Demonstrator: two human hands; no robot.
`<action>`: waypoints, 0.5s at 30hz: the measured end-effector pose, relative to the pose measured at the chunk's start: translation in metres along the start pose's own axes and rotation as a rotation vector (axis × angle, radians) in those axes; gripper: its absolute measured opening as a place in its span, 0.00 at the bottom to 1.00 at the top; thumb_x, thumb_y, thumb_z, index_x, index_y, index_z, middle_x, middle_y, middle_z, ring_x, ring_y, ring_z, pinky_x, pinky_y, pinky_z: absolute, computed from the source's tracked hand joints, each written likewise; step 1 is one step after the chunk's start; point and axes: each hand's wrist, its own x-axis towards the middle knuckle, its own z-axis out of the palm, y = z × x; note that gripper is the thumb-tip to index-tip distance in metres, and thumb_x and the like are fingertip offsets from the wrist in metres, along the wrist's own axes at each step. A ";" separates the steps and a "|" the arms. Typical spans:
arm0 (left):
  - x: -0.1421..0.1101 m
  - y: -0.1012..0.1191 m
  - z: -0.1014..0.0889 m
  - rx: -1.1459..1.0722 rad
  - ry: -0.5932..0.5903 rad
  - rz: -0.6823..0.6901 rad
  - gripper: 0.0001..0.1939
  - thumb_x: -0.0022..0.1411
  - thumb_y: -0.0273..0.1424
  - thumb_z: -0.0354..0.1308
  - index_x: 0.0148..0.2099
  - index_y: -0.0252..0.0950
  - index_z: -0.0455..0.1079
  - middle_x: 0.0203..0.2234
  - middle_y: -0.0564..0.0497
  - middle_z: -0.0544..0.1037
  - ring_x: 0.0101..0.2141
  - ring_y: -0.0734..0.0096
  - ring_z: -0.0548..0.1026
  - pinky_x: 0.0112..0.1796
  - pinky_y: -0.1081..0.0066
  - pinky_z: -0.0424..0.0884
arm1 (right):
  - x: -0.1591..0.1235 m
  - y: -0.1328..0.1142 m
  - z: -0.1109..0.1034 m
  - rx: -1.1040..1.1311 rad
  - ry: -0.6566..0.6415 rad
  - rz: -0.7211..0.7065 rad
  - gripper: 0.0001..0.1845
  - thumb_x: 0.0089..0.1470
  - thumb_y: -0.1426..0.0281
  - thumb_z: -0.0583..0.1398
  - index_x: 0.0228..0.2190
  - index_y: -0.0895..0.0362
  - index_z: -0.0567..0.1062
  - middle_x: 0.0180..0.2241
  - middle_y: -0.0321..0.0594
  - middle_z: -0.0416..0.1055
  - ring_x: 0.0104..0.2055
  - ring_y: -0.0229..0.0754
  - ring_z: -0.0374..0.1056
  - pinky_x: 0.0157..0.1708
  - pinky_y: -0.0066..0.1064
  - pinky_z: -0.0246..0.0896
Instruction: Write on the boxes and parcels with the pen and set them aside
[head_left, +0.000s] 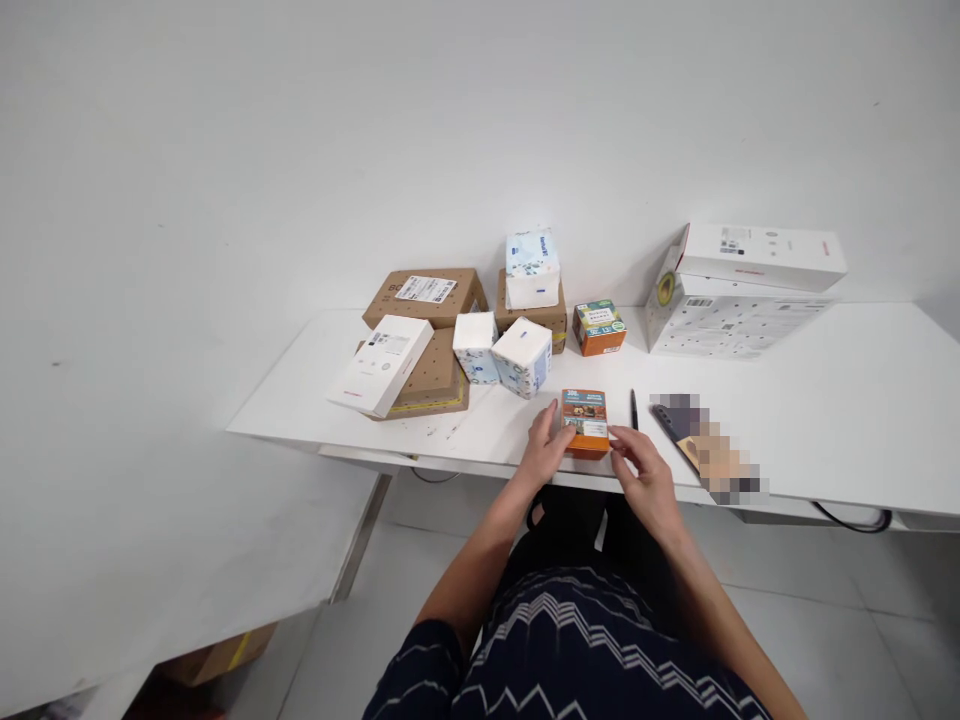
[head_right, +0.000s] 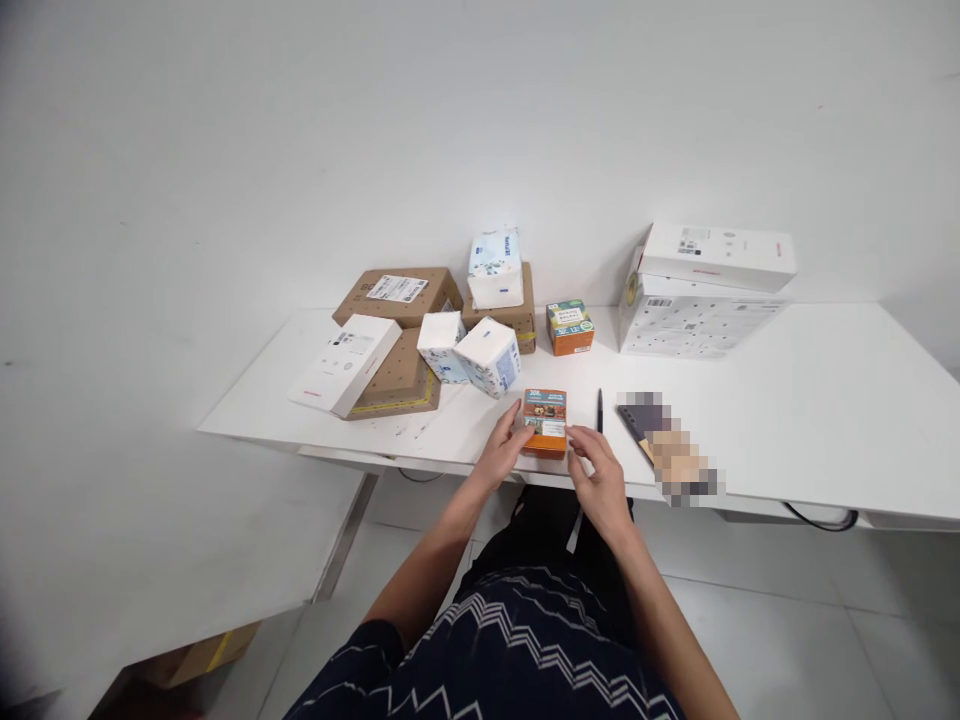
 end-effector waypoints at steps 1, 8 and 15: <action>-0.001 0.000 -0.002 0.041 0.041 0.001 0.27 0.52 0.36 0.65 0.55 0.40 0.67 0.56 0.44 0.67 0.57 0.55 0.63 0.56 0.59 0.59 | 0.004 0.002 -0.004 -0.039 0.027 0.029 0.17 0.59 0.65 0.53 0.48 0.53 0.72 0.45 0.46 0.69 0.39 0.43 0.70 0.41 0.39 0.68; -0.018 0.005 -0.004 0.273 0.169 0.329 0.12 0.61 0.32 0.53 0.47 0.40 0.69 0.46 0.46 0.71 0.47 0.63 0.69 0.49 0.61 0.65 | 0.039 0.016 -0.011 -0.652 -0.142 0.293 0.30 0.56 0.63 0.56 0.57 0.63 0.65 0.41 0.57 0.68 0.39 0.55 0.69 0.39 0.46 0.63; -0.023 0.007 0.006 0.627 -0.013 0.699 0.13 0.59 0.30 0.55 0.46 0.40 0.73 0.50 0.42 0.70 0.54 0.54 0.65 0.57 0.50 0.59 | 0.052 0.022 -0.012 -0.412 -0.184 0.345 0.21 0.51 0.73 0.54 0.46 0.61 0.75 0.31 0.49 0.72 0.33 0.50 0.71 0.37 0.40 0.62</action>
